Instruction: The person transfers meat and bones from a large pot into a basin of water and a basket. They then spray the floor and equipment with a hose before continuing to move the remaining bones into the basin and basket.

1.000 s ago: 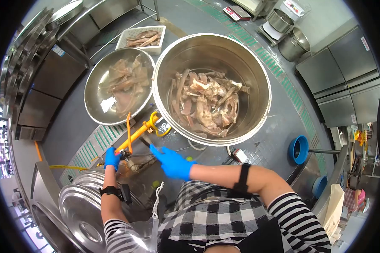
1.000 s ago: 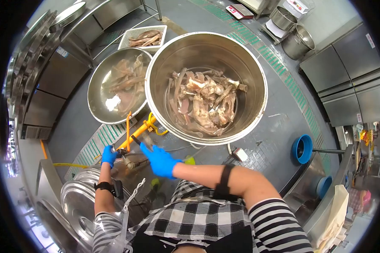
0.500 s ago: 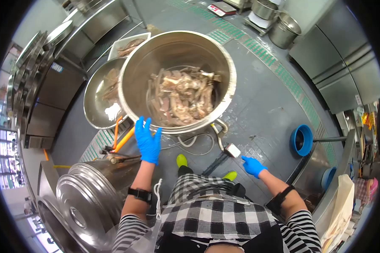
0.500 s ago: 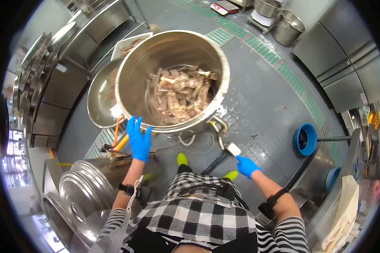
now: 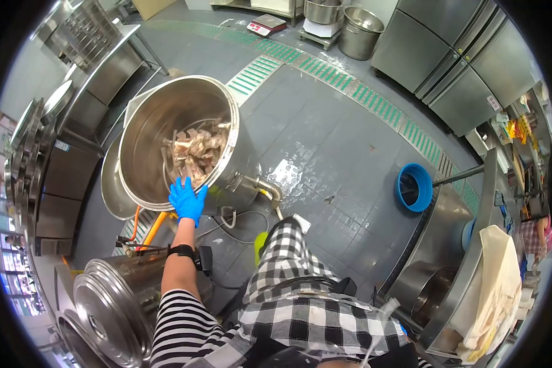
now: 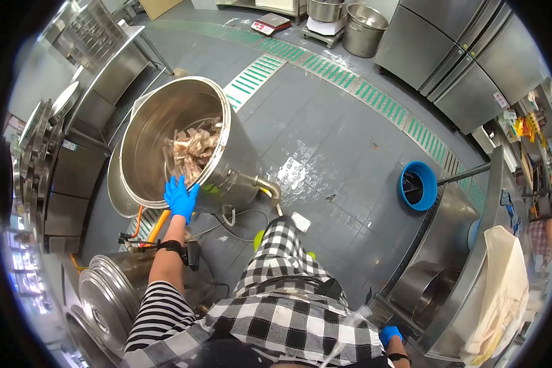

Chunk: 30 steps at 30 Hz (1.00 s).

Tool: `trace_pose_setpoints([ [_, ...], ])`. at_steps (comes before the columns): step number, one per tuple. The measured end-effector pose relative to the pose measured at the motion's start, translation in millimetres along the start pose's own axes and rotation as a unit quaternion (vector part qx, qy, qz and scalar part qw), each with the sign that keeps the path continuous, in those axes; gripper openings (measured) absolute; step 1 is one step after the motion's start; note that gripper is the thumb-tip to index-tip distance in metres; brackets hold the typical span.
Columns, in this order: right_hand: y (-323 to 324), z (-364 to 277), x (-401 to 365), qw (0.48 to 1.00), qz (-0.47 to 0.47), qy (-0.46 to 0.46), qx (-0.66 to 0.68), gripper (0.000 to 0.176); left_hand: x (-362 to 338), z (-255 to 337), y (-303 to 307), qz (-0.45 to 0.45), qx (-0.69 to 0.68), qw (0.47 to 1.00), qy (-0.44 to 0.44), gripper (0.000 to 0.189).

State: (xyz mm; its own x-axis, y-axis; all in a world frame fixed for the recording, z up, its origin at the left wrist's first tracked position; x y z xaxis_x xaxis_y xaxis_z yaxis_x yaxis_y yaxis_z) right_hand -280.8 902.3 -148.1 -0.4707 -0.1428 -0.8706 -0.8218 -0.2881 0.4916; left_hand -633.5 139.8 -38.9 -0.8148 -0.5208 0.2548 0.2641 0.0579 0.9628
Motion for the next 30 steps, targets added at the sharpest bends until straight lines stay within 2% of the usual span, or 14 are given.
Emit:
trace_pose_setpoints([
  [1, 3, -4, -5, 1.000, -0.024, 0.006, 0.013, 0.025, 0, 2, 3, -0.002, 0.008, 1.000, 0.006, 0.066],
  [3, 2, 6, 44, 0.991, 0.091, 0.093, -0.039, 0.028, -1, 1, 3, -0.003, 0.003, 1.000, 0.004, 0.066],
  [4, 19, 9, 52, 0.990, 0.096, 0.090, -0.042, 0.028, 0, 0, 2, -0.002, -0.005, 1.000, 0.005, 0.066],
  [5, 58, 12, 67, 0.965, 0.113, -0.001, 0.235, 0.031, 0, 1, 4, -0.008, -0.001, 1.000, 0.006, 0.065],
  [6, 98, 14, 87, 0.857, 0.121, -0.087, 0.494, 0.035, 0, 0, 4, -0.003, -0.006, 1.000, 0.010, 0.065],
  [7, 145, 9, 100, 0.675, 0.119, -0.162, 0.710, 0.039, 0, -2, 3, -0.002, -0.009, 1.000, 0.011, 0.064],
  [9, 244, -3, 113, 0.751, 0.156, -0.125, 0.629, 0.041, 0, 1, 5, 0.003, -0.016, 1.000, 0.015, 0.061],
  [11, 309, -6, 142, 0.791, 0.175, -0.085, 0.580, 0.043, -3, 0, 3, 0.023, -0.024, 0.999, 0.018, 0.060],
  [12, 345, -10, 154, 0.795, 0.177, -0.080, 0.575, 0.043, -4, 0, 2, 0.040, -0.030, 0.999, 0.015, 0.059],
  [14, 415, -31, 174, 0.811, 0.162, 0.037, 0.561, 0.043, -4, -2, 3, 0.060, -0.033, 0.997, 0.025, 0.056],
  [18, 545, -57, 236, 0.830, 0.168, 0.166, 0.505, 0.043, -3, 0, 5, 0.064, -0.032, 0.997, 0.042, 0.055],
  [24, 663, -40, 316, 0.876, 0.060, 0.144, 0.457, 0.043, 6, 11, 13, 0.023, -0.013, 0.992, 0.125, 0.051],
  [28, 682, 49, 380, 0.864, 0.119, 0.015, 0.489, 0.045, 21, 18, 6, 0.063, -0.022, 0.978, 0.195, 0.049],
  [30, 678, 91, 400, 0.846, 0.093, -0.026, 0.524, 0.036, 39, 35, 9, 0.102, -0.038, 0.965, 0.237, 0.049],
])
Point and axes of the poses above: each hand's wrist, its own x-axis towards the middle knuckle, its own y-axis out of the back of the hand, z = x × y, the point moved 4 cm from there along x, towards the middle knuckle, and after that the axes turned 12 degrees about z, right-handed, at the moved point
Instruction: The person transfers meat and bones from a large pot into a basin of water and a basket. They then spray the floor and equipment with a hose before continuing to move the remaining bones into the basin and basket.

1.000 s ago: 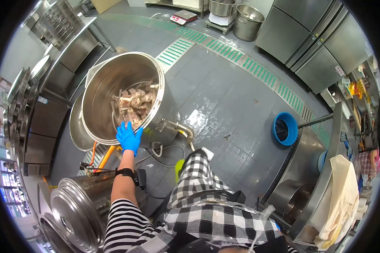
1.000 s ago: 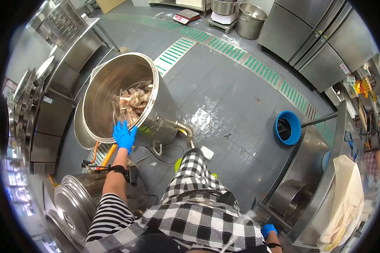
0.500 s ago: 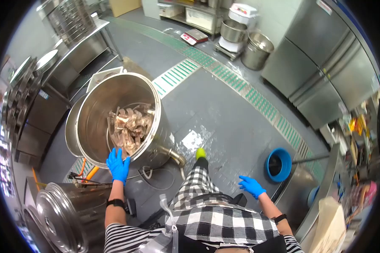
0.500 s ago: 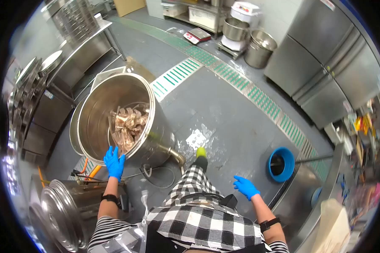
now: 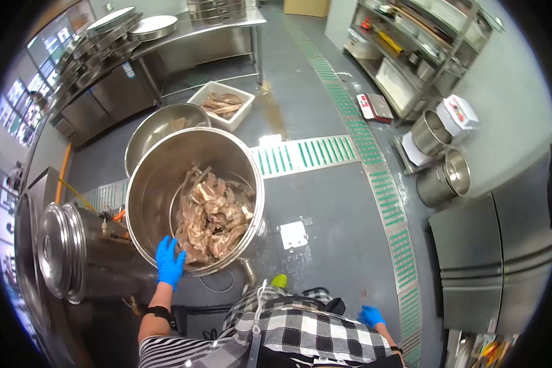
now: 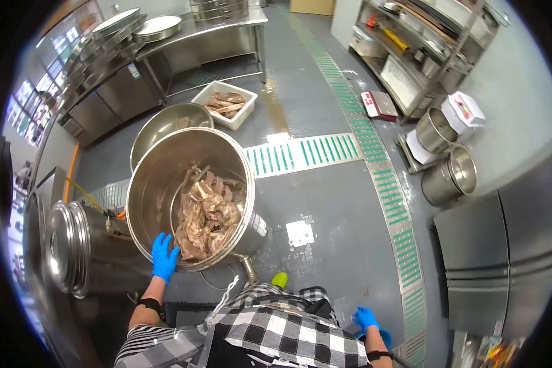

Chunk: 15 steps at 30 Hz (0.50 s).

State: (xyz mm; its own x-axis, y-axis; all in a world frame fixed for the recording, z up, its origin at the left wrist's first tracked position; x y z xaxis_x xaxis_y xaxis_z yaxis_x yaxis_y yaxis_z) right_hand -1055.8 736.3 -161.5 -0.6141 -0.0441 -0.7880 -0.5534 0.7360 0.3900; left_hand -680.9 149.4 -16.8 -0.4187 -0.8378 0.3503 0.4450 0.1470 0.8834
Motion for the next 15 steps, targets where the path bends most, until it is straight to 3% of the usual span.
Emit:
trace_pose_setpoints([
  [1, 19, 10, 23, 0.971, -0.032, 0.114, -0.206, 0.032, 5, 23, -2, 0.004, -0.022, 1.000, -0.013, 0.049],
  [2, 37, 23, 52, 0.886, -0.064, 0.226, -0.400, 0.029, 9, 45, -6, 0.008, -0.043, 0.999, -0.024, 0.049],
  [4, 71, 70, 128, 0.885, -0.091, 0.189, -0.415, 0.026, 10, 84, -17, 0.023, -0.044, 0.999, -0.020, 0.047],
  [6, 93, 43, 177, 0.881, -0.117, 0.151, -0.432, 0.025, 9, 126, -29, 0.031, -0.072, 0.997, -0.009, 0.045],
  [8, 95, -35, 213, 0.656, -0.157, 0.344, -0.653, 0.025, 3, 156, -47, 0.060, -0.064, 0.996, 0.027, 0.044],
  [9, 96, -76, 235, 0.669, -0.171, 0.272, -0.671, 0.024, 1, 166, -58, 0.084, -0.068, 0.993, 0.051, 0.042],
  [10, 92, -123, 252, 0.658, -0.176, 0.281, -0.676, 0.024, -3, 172, -72, 0.092, -0.060, 0.992, 0.062, 0.042],
  [12, 81, -233, 261, 0.891, -0.100, 0.167, -0.409, 0.028, -13, 175, -90, 0.144, 0.017, 0.972, 0.183, 0.040],
  [13, 70, -284, 266, 0.961, -0.057, 0.097, -0.252, 0.030, -10, 185, -90, 0.155, 0.077, 0.964, 0.200, 0.038],
  [15, 33, -379, 272, 0.935, -0.080, 0.220, -0.266, 0.034, -3, 201, -94, 0.181, 0.120, 0.952, 0.218, 0.036],
])
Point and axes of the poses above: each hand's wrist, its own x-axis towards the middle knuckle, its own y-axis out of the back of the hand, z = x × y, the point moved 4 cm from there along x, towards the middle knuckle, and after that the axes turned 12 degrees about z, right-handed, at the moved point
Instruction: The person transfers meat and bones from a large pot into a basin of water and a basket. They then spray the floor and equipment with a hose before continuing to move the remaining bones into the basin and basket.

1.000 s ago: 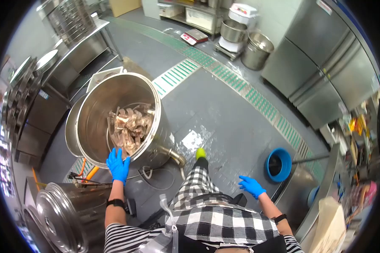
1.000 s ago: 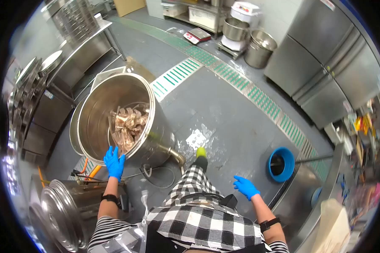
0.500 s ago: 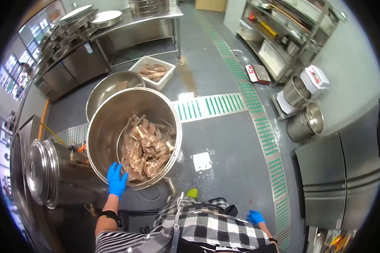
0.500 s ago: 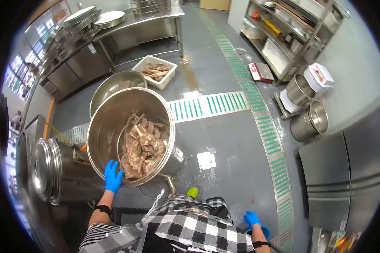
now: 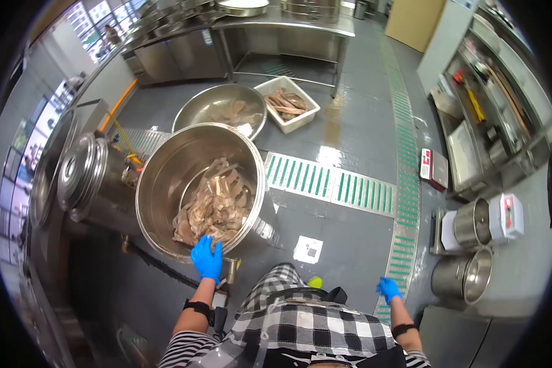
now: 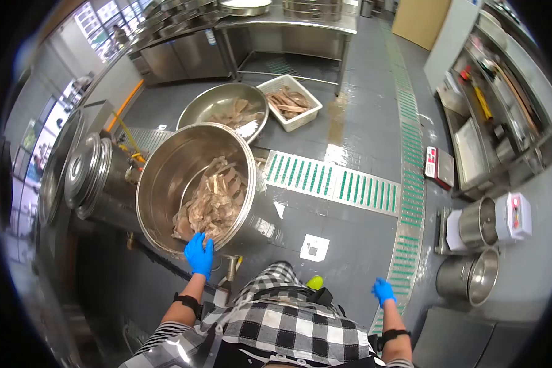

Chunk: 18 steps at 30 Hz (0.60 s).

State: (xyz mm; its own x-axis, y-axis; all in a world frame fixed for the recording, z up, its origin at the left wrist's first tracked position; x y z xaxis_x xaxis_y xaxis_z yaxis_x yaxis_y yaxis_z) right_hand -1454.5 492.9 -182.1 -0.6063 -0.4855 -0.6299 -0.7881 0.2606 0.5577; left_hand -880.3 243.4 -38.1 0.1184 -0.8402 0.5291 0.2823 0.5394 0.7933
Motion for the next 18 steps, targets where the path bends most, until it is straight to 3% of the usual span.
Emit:
trace_pose_setpoints([
  [5, -26, -210, 53, 0.981, -0.113, 0.155, -0.011, 0.040, 13, 38, -10, 0.076, 0.045, 0.993, 0.074, 0.023],
  [8, -70, -290, 72, 0.951, -0.183, 0.237, -0.081, 0.042, 23, 54, -16, 0.021, 0.079, 0.984, 0.159, 0.015],
  [10, -96, -326, 85, 0.921, -0.222, 0.294, -0.130, 0.042, 22, 55, -25, 0.093, 0.164, 0.973, 0.135, 0.011],
  [12, -118, -353, 100, 0.864, -0.273, 0.363, -0.218, 0.041, 26, 54, -25, 0.083, 0.160, 0.972, 0.153, 0.010],
  [13, -122, -361, 115, 0.855, -0.281, 0.369, -0.231, 0.041, 25, 54, -25, 0.065, 0.149, 0.975, 0.154, 0.010],
  [15, -130, -376, 139, 0.785, -0.277, 0.415, -0.367, 0.040, 23, 53, -26, 0.081, 0.159, 0.970, 0.163, 0.010],
  [17, -125, -403, 150, 0.772, -0.304, 0.386, -0.403, 0.040, 24, 54, -26, 0.098, 0.172, 0.964, 0.176, 0.010],
  [18, -123, -418, 160, 0.813, -0.305, 0.341, -0.360, 0.041, 25, 55, -25, 0.104, 0.163, 0.964, 0.182, 0.012],
])
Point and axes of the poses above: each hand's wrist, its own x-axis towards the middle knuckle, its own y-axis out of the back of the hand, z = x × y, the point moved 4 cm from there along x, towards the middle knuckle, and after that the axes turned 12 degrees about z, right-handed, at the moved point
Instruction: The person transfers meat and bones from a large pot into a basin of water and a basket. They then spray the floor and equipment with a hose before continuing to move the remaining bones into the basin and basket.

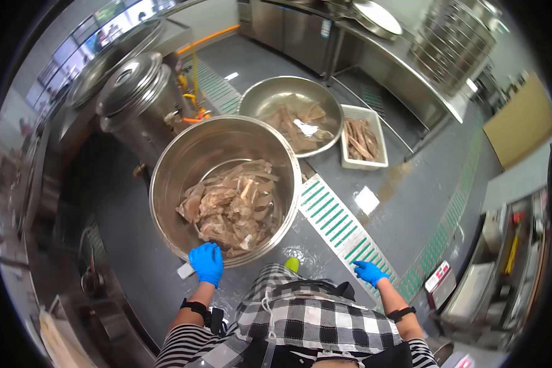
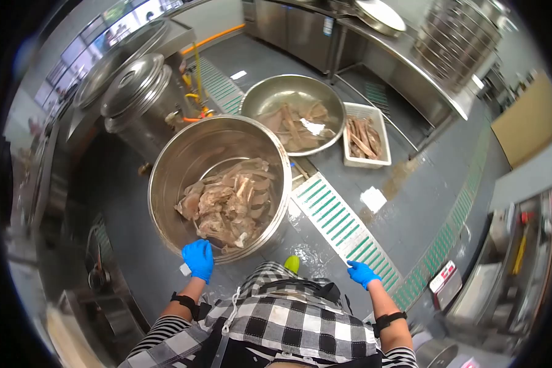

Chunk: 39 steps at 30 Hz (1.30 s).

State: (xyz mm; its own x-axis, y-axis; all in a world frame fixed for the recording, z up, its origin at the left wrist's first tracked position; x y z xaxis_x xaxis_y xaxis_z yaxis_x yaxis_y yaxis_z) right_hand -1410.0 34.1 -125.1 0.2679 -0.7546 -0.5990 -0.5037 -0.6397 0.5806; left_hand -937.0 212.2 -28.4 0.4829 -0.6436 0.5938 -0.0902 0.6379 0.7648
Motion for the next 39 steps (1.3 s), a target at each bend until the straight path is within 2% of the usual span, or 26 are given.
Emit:
trace_pose_setpoints([
  [1, 14, -1, 10, 0.997, 0.008, -0.038, 0.065, 0.042, 1, 1, 2, 0.003, -0.008, 1.000, 0.006, 0.014],
  [3, 39, -5, 33, 0.997, -0.008, -0.027, 0.068, 0.042, 5, 3, 3, -0.025, 0.015, 0.999, 0.045, 0.017],
  [5, 61, -7, 65, 0.993, -0.064, -0.038, 0.097, 0.041, 6, 5, 2, 0.013, 0.028, 0.999, 0.044, 0.019],
  [7, 88, -46, 97, 0.993, -0.091, -0.039, 0.060, 0.038, 7, 10, -1, 0.011, 0.053, 0.995, 0.088, 0.020],
  [9, 106, -78, 141, 0.987, -0.106, -0.005, 0.121, 0.038, 6, 17, -3, 0.071, 0.067, 0.985, 0.143, 0.020],
  [13, 127, -232, 171, 0.962, -0.158, 0.182, 0.125, 0.033, 9, 51, -16, 0.128, 0.092, 0.952, 0.262, 0.020],
  [15, 116, -295, 181, 0.930, -0.211, 0.295, 0.066, 0.031, 8, 66, -25, 0.155, 0.115, 0.937, 0.290, 0.021],
  [16, 108, -330, 177, 0.908, -0.237, 0.345, 0.026, 0.031, 10, 74, -28, 0.132, 0.135, 0.939, 0.286, 0.020],
  [18, 80, -382, 175, 0.865, -0.299, 0.402, -0.013, 0.030, 15, 88, -34, 0.080, 0.171, 0.943, 0.274, 0.019],
  [21, 22, -439, 176, 0.803, -0.357, 0.473, -0.062, 0.030, 17, 87, -37, 0.068, 0.171, 0.921, 0.343, 0.019],
  [22, -3, -451, 183, 0.803, -0.376, 0.448, -0.114, 0.032, 14, 86, -38, 0.105, 0.179, 0.927, 0.311, 0.020],
  [24, -57, -469, 202, 0.794, -0.400, 0.422, -0.175, 0.034, 13, 85, -37, 0.104, 0.185, 0.921, 0.327, 0.021],
  [26, -112, -473, 230, 0.749, -0.326, 0.481, -0.318, 0.038, 17, 87, -33, 0.099, 0.188, 0.919, 0.333, 0.024],
  [27, -136, -471, 243, 0.744, -0.332, 0.480, -0.325, 0.038, 17, 85, -32, 0.098, 0.188, 0.915, 0.343, 0.024],
  [29, -182, -470, 267, 0.624, -0.264, 0.577, -0.457, 0.038, 17, 83, -34, 0.095, 0.156, 0.916, 0.356, 0.026],
  [31, -217, -466, 278, 0.610, -0.280, 0.568, -0.477, 0.038, 20, 82, -30, 0.081, 0.165, 0.907, 0.378, 0.027],
  [33, -241, -466, 285, 0.666, -0.270, 0.500, -0.482, 0.038, 21, 85, -29, 0.106, 0.185, 0.906, 0.365, 0.028],
  [34, -256, -468, 289, 0.668, -0.285, 0.487, -0.485, 0.058, 19, 83, -30, 0.086, 0.169, 0.904, 0.383, 0.030],
  [35, -271, -468, 293, 0.664, -0.289, 0.488, -0.488, 0.058, 20, 81, -29, 0.086, 0.171, 0.901, 0.388, 0.030],
  [37, -296, -460, 305, 0.743, -0.291, 0.372, -0.474, 0.085, 19, 79, -28, 0.078, 0.156, 0.898, 0.403, 0.031],
  [38, -318, -457, 314, 0.698, -0.257, 0.433, -0.510, 0.103, 18, 77, -27, 0.075, 0.157, 0.896, 0.409, 0.031],
  [39, -332, -452, 318, 0.694, -0.261, 0.433, -0.513, 0.103, 17, 76, -27, 0.071, 0.150, 0.894, 0.416, 0.032],
])
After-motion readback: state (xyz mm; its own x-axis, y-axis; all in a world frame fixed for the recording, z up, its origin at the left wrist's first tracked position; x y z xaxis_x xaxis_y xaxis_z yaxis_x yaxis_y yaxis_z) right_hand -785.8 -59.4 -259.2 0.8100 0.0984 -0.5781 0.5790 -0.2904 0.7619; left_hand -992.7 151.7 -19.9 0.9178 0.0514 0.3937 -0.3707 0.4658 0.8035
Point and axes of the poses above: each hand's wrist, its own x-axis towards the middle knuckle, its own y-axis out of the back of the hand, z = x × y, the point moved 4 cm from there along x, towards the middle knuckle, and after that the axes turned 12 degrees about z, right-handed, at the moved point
